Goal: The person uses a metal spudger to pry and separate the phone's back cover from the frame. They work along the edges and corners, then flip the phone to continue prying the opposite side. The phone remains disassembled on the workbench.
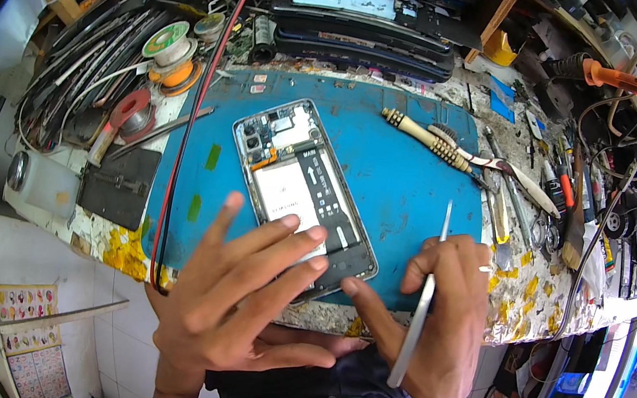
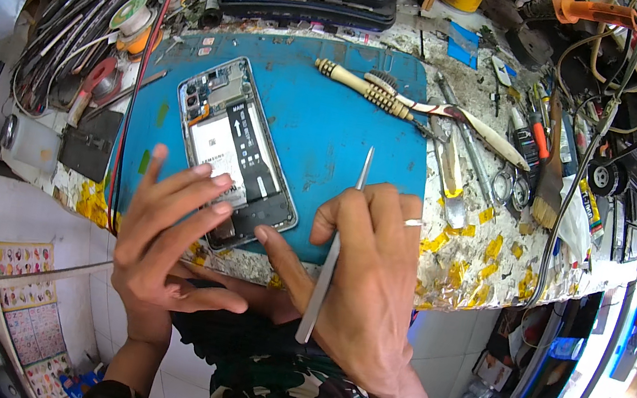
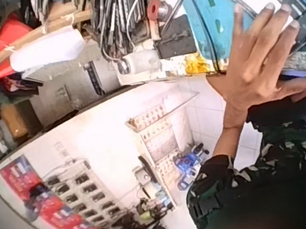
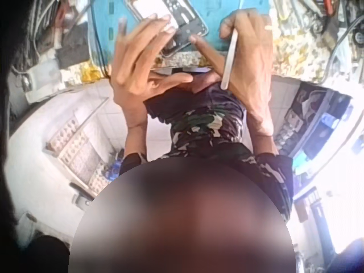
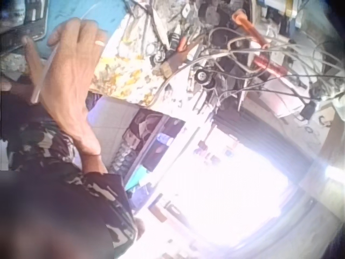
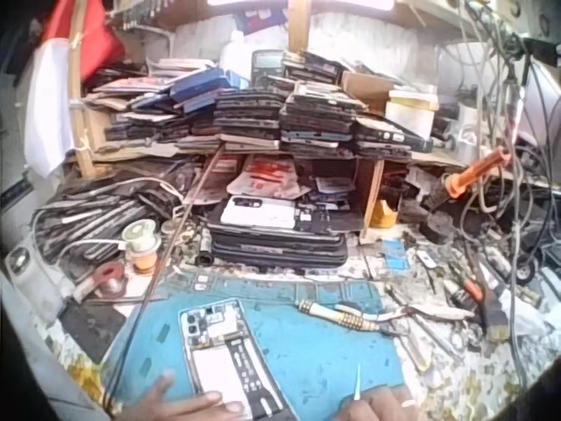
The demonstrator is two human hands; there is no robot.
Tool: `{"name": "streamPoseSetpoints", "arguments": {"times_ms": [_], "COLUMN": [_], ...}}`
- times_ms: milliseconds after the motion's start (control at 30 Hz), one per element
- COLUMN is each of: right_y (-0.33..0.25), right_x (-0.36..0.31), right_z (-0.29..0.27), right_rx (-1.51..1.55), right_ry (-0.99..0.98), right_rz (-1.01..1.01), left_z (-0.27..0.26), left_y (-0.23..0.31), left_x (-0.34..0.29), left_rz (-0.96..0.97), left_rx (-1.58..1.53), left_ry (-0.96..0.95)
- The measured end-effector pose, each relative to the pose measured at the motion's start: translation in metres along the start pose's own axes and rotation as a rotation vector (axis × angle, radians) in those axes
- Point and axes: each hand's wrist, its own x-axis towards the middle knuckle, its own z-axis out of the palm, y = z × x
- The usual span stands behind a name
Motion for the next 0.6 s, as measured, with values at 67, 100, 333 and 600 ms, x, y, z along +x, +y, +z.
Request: {"name": "streamPoseSetpoints", "arguments": {"times_ms": [67, 100, 333, 600], "right_y": [-0.001, 0.000, 0.003, -0.003], "right_x": [0.004, 0.006, 0.008, 0.009], "right_z": [0.002, 0.003, 0.000, -0.006], "right_rx": [0.017, 0.019, 0.043, 0.015], "right_ry": [0.010, 0.011, 0.020, -0.042], "right_rz": [-0.019, -0.034, -0.013, 0.091], "left_z": [0.004, 0.005, 0.006, 0.007], "left_y": [-0.002, -0.003, -0.004, -0.001], "left_x": [0.007, 0.009, 0.005, -0.001], "left_rz": [-0.017, -0.012, -0.062, -0.057], "left_rx": [0.030, 0.032, 0.035, 0.164], "left_ry": [-0.079, -0.080, -0.131, -0.203]}}
